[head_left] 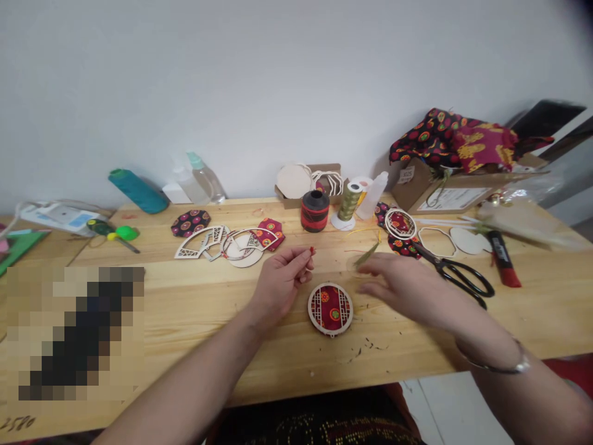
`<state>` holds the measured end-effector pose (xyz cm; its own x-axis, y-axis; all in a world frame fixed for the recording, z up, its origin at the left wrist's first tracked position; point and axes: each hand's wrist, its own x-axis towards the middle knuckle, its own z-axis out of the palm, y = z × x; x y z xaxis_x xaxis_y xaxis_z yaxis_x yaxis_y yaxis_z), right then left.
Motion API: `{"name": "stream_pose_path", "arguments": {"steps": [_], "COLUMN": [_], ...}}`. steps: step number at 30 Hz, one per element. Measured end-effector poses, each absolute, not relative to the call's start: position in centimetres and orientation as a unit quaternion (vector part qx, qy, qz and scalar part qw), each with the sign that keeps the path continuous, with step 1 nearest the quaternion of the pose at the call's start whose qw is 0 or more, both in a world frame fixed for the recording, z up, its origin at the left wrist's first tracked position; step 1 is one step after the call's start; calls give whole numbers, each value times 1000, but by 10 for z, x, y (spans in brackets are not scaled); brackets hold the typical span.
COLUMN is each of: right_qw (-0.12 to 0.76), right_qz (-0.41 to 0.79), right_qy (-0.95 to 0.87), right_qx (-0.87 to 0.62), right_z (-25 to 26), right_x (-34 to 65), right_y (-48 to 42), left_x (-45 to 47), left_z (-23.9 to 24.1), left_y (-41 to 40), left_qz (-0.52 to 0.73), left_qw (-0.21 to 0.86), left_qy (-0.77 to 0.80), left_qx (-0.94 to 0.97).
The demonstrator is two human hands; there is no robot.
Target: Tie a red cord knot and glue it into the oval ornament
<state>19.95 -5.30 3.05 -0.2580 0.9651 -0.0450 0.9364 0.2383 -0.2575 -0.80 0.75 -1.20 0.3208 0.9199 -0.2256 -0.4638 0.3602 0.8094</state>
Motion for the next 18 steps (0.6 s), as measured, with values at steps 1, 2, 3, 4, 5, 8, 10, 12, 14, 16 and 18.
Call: {"name": "stream_pose_path", "arguments": {"steps": [1,2,3,4,5,8,10,12,14,16,18], "right_qw": [63,67,76,87,96,106,95,80,67,60,54], "right_qz": [131,139,143,142,137,99,68,47,43,45,45], "right_qy": [-796,-811,-825,-832,-834,-822,-809,-800,-798,-798,-800], "right_qx": [-587,-564,-541,-530,-526,-550,-577,-592,-597,-597,-596], "right_z": [30,29,27,24,21,12,9,9,9,9,7], "right_x": [185,173,163,155,150,144,144,143,141,138,134], "right_y": [-49,-47,-46,-47,-48,-54,-58,-60,-63,-66,-70], "left_x": [-8,-8,-8,-8,-8,-9,-9,-9,-9,-9,-9], "left_z": [-12,-12,-12,-12,-12,-12,-13,-13,-13,-13,-14], "left_y": [7,7,7,7,7,9,10,10,10,10,10], "left_qz": [466,469,471,472,474,478,480,480,479,478,478], "left_qw": [745,745,745,744,744,741,740,740,739,737,736], "left_qy": [352,353,353,353,354,358,359,358,362,365,364], "left_qx": [320,318,315,314,312,307,305,305,306,308,311]}}
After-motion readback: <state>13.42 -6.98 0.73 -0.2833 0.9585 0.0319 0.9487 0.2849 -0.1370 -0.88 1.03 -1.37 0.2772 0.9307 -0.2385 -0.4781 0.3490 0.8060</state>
